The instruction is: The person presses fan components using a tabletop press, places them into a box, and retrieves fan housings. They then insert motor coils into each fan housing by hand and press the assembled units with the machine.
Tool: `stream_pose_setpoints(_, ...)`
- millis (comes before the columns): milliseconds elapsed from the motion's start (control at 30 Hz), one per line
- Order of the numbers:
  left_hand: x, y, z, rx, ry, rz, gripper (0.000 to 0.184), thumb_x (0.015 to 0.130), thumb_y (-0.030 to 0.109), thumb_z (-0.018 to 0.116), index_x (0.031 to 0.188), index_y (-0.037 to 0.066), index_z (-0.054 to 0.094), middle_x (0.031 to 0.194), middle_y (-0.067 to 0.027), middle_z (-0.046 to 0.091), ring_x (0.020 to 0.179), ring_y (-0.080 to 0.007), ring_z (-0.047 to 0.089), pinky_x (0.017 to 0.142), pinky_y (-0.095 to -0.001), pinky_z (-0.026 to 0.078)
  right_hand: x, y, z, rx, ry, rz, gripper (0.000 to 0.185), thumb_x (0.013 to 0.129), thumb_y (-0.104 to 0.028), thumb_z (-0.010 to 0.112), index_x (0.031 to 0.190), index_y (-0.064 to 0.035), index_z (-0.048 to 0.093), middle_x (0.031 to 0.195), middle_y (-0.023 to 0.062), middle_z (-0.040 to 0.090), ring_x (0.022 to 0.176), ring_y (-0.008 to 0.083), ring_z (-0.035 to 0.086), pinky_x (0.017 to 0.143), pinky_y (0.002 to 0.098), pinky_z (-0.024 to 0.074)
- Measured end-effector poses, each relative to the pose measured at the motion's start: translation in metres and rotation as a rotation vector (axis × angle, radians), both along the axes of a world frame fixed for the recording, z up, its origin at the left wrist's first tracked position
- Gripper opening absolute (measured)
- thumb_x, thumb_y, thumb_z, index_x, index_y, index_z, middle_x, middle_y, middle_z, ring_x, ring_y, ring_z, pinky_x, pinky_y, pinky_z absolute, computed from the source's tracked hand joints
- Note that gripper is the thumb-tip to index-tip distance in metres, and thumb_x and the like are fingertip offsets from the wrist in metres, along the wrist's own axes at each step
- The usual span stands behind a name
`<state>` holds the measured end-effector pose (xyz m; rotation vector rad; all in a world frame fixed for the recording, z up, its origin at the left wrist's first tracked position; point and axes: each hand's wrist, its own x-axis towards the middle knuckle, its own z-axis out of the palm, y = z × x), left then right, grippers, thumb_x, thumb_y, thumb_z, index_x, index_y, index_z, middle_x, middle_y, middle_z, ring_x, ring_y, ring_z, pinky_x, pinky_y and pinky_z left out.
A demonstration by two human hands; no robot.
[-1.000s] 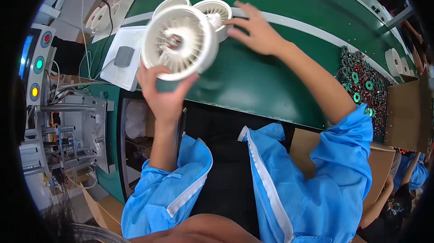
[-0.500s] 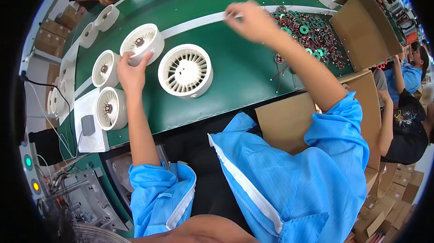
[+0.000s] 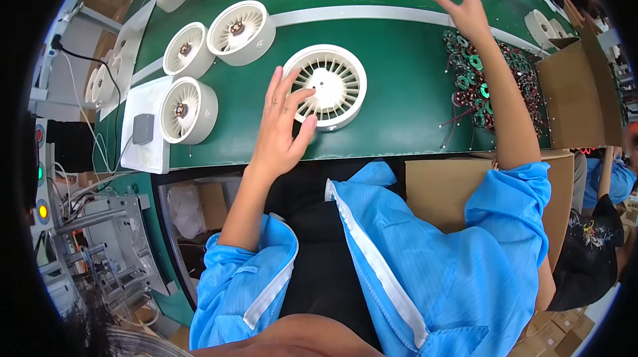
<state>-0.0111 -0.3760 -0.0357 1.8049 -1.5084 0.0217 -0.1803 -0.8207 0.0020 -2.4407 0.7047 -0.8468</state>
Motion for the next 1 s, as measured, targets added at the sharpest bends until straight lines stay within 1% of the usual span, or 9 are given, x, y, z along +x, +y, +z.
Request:
stream_pose_setpoints(167,-0.006,-0.014,0.023,-0.070,0.013,0.072,0.047,0.090,0.015,0.071,0.133,0.005,0.056,0.151,-0.0199,0.050,0.150,-0.0442,0.034,0.124,-0.0611,0.018,0.005,0.070,0.057,0.453,-0.492,0.242,0.037,0.103,-0.023,0.065,0.133,-0.0015,0.067,0.112,0.0075,0.072,0.103,0.0139,0.065,0.094,0.0289,0.0493)
stream_pose_setpoints(200,-0.008,-0.021,0.036,-0.129,0.000,0.086,0.048,0.090,0.015,0.072,0.134,0.003,0.058,0.144,-0.0170,0.058,0.142,-0.0379,0.048,0.122,-0.0537,0.029,0.009,0.088,0.064,0.570,-0.530,0.316,0.037,0.106,-0.023,0.062,0.135,-0.0012,0.065,0.116,0.0081,0.071,0.107,0.0133,0.064,0.096,0.0292,0.0487)
stream_pose_setpoints(267,-0.016,-0.037,0.059,-0.165,0.363,-0.010,0.047,0.090,0.016,0.074,0.133,0.001,0.061,0.137,-0.0154,0.062,0.132,-0.0305,0.056,0.116,-0.0458,0.038,0.017,0.137,0.075,0.773,-0.504,0.442,0.038,0.106,-0.021,0.060,0.139,-0.0016,0.061,0.122,0.0105,0.070,0.108,0.0140,0.064,0.095,0.0294,0.0505)
stream_pose_setpoints(300,-0.018,-0.045,0.068,-0.181,0.539,-0.052,0.047,0.091,0.017,0.075,0.133,0.000,0.062,0.133,-0.0146,0.065,0.127,-0.0268,0.060,0.113,-0.0419,0.042,0.024,0.163,0.076,0.858,-0.516,0.488,0.037,0.104,-0.020,0.063,0.135,-0.0007,0.063,0.117,0.0085,0.071,0.104,0.0135,0.065,0.091,0.0283,0.0507)
stream_pose_setpoints(333,-0.018,-0.057,0.075,-0.230,0.462,-0.075,0.044,0.090,0.017,0.078,0.129,-0.001,0.067,0.125,-0.0117,0.069,0.112,-0.0180,0.064,0.100,-0.0320,0.049,0.030,0.187,0.078,0.942,-0.530,0.533,0.035,0.102,-0.019,0.066,0.132,0.0001,0.065,0.111,0.0066,0.072,0.099,0.0129,0.065,0.088,0.0272,0.0509)
stream_pose_setpoints(533,-0.019,-0.064,0.078,-0.195,0.883,-0.140,0.024,0.089,0.016,0.079,0.109,0.001,0.078,0.094,-0.0081,0.073,0.086,-0.0166,0.067,0.081,-0.0304,0.051,0.038,0.214,0.065,1.067,-0.528,0.638,0.029,0.097,-0.012,0.074,0.122,-0.0012,0.065,0.106,0.0083,0.070,0.095,0.0159,0.068,0.083,0.0298,0.0532)
stream_pose_setpoints(767,-0.016,-0.062,0.059,-0.187,0.595,-0.169,0.016,0.090,0.011,0.077,0.103,0.002,0.079,0.094,-0.0089,0.074,0.079,-0.0165,0.064,0.070,-0.0307,0.050,0.038,0.218,0.052,1.072,-0.470,0.633,0.025,0.091,-0.005,0.077,0.110,-0.0012,0.060,0.106,0.0106,0.068,0.097,0.0194,0.071,0.085,0.0340,0.0562)
stream_pose_setpoints(900,-0.007,-0.056,0.061,-0.127,0.462,-0.042,0.015,0.090,0.001,0.074,0.104,0.000,0.079,0.097,-0.0097,0.076,0.089,-0.0184,0.071,0.080,-0.0283,0.054,0.037,0.212,0.046,1.007,-0.400,0.575,0.025,0.090,-0.004,0.077,0.109,0.0000,0.061,0.109,0.0107,0.068,0.098,0.0180,0.071,0.090,0.0328,0.0569)
stream_pose_setpoints(1000,0.009,-0.050,0.060,-0.036,0.411,0.003,0.018,0.087,0.001,0.076,0.104,0.002,0.081,0.092,-0.0084,0.075,0.081,-0.0159,0.066,0.073,-0.0293,0.052,0.035,0.210,0.043,0.987,-0.302,0.552,0.021,0.089,-0.004,0.078,0.106,0.0002,0.065,0.116,0.0121,0.066,0.100,0.0181,0.071,0.093,0.0329,0.0575)
